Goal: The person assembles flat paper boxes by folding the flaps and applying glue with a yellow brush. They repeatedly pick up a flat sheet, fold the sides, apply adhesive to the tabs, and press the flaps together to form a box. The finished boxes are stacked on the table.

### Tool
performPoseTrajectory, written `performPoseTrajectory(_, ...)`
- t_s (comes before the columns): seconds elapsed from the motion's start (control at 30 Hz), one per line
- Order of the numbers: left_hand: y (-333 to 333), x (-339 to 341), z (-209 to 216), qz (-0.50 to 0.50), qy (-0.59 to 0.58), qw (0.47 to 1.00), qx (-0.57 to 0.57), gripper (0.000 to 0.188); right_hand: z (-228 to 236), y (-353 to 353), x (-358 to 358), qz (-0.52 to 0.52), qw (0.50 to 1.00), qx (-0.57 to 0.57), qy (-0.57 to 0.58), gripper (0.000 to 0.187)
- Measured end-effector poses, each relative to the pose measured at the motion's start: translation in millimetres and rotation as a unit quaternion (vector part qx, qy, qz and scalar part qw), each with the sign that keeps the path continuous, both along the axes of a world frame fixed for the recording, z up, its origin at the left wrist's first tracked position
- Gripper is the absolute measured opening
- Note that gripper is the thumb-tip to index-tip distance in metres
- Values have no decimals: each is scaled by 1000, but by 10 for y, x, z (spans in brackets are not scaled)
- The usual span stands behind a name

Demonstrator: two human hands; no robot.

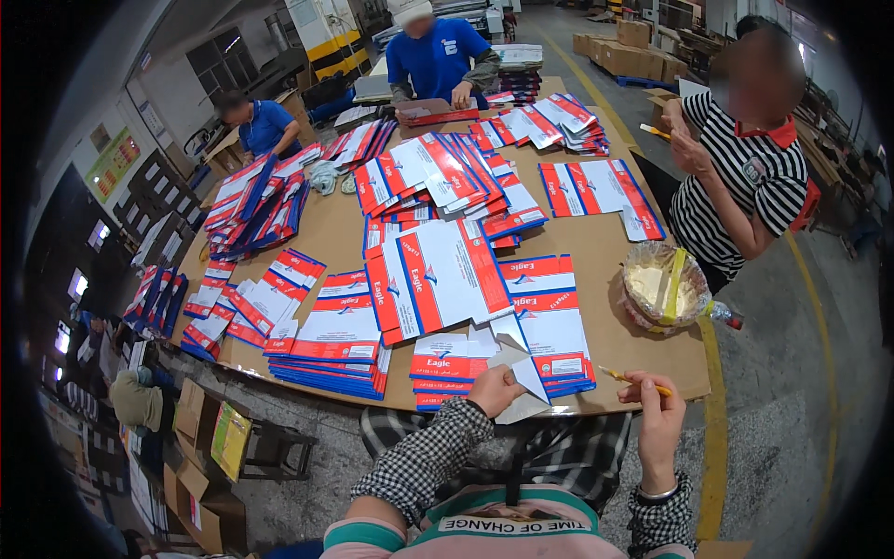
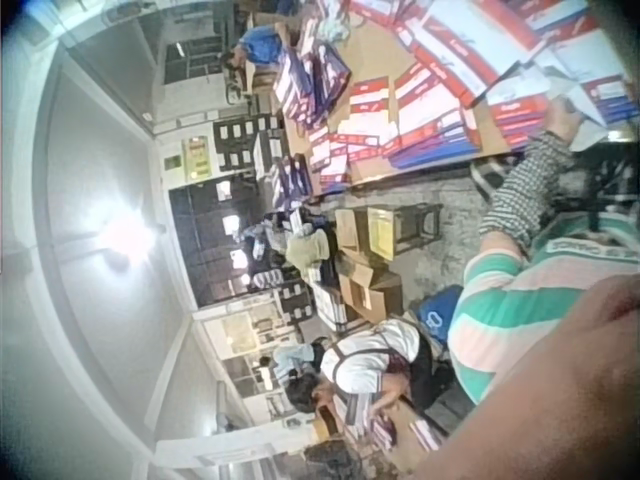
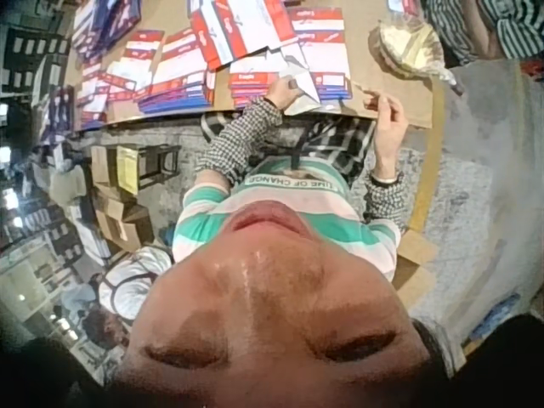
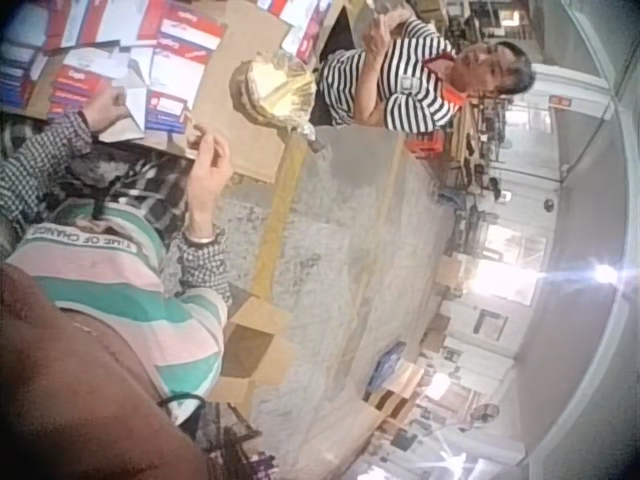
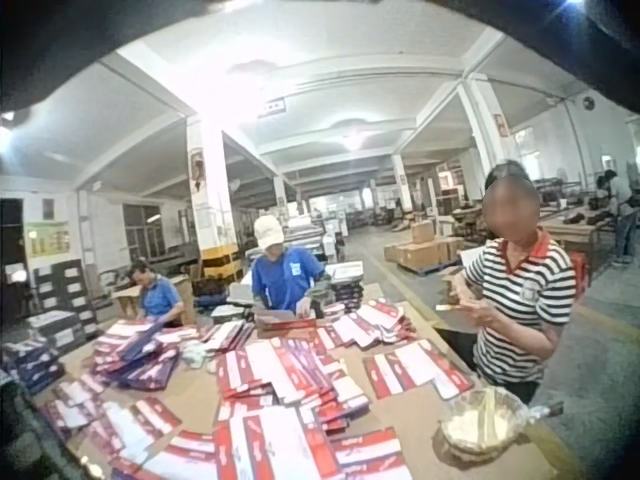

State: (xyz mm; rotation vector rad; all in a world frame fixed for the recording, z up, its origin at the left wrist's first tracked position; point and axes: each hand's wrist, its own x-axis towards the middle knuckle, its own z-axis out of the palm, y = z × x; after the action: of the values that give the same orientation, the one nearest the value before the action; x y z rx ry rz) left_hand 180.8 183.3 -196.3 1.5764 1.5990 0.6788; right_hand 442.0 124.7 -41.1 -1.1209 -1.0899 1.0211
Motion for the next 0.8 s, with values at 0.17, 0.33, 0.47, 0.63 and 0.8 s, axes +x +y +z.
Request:
performPoseTrajectory(0.17, 2, 11, 27, -12, 0, 1000, -18, 31, -17, 17, -6, 5, 1000, -4, 0, 19)
performPoseTrajectory(0.33, 51, 113, 528, -10, 43, 991, -125, 43, -25, 11, -25, 1, 1000, -4, 5, 19)
performPoseTrajectory(0.47, 131, 123, 413, -32, 105, 987, -119, 54, -40, 10, -47, 7, 1000, -12, 6, 19)
performPoseTrajectory(0.63, 180, 175, 383, -61, 194, 975, -92, 61, -47, 0, -55, 11, 1000, -21, 10, 19)
performPoseTrajectory(0.8, 209, 141, 393, -68, 159, 980, -95, 57, -63, 7, -42, 6, 1000, -15, 4, 19)
